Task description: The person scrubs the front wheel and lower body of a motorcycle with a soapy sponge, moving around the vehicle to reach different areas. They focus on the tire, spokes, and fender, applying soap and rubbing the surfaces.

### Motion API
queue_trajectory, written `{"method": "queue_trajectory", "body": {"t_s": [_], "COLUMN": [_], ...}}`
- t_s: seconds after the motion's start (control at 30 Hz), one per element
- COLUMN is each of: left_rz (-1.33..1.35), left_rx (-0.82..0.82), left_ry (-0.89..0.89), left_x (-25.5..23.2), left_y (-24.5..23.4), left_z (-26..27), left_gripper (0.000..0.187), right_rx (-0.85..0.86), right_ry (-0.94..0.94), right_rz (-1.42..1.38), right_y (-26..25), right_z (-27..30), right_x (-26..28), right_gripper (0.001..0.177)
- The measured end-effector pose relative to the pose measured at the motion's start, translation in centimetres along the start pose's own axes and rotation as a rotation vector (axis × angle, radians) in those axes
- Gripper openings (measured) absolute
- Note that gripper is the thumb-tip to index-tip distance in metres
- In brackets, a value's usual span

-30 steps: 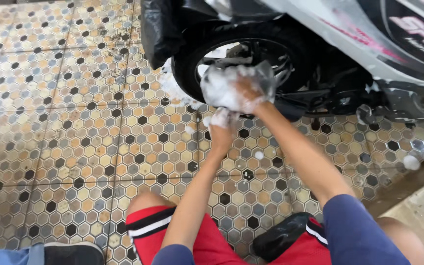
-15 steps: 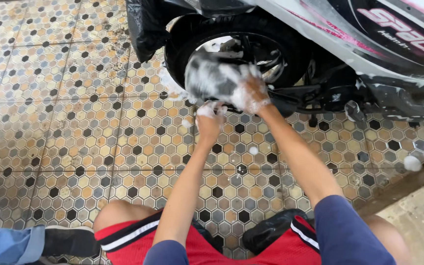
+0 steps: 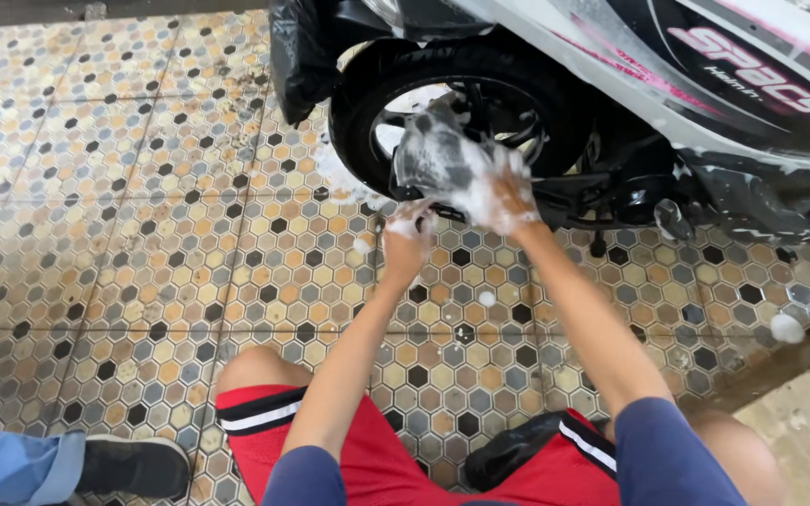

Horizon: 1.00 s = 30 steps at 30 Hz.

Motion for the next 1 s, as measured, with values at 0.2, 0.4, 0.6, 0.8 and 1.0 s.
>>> {"method": "queue_trajectory", "body": {"t_s": [0.2,0.4,0.6,0.8,1.0], "left_rz": [0.067,0.416,0.53,0.494,0.234], "left_rx": [0.269,0.022,0.043,-0.058,0.05], "left_ry": [0.09,-0.119,-0.206,-0.162,0.159], "left_x": [3.0,7.7,10.5,6.3,1.9], "left_y": [-2.9,0.7,3.9,-0.8,-4.5], "left_z": [-0.5,-1.3,-0.6,-2.7,-1.1], "left_gripper": [0.034,0.019,0.022,0.062,0.058], "right_rx": [0.069,-0.022,-0.14,-0.086,-0.037], "right_ry": [0.101,0.057,-0.071,0.396,0.21], "right_rz": [-0.158,-0.422,-0.118,-1.607,-0.879], "right_y": [-2.9,-1.7,16.1,17.3,20.3], "right_z": [0.1,-2.0,-18.1,-3.8,0.0], "right_x": [-1.5,8.7,4.5,-8.4,-15.0], "right_gripper": [0.095,0.065,0.078,0.036,0.049]}}
Point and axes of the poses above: each hand's wrist, its own z-axis away from the middle knuckle, its own y-axis out of the palm, x = y × z, the point moved 3 cm from there along -z, towards the middle knuckle, and after that the axes turned 13 degrees about -x, right-handed, at the moved point
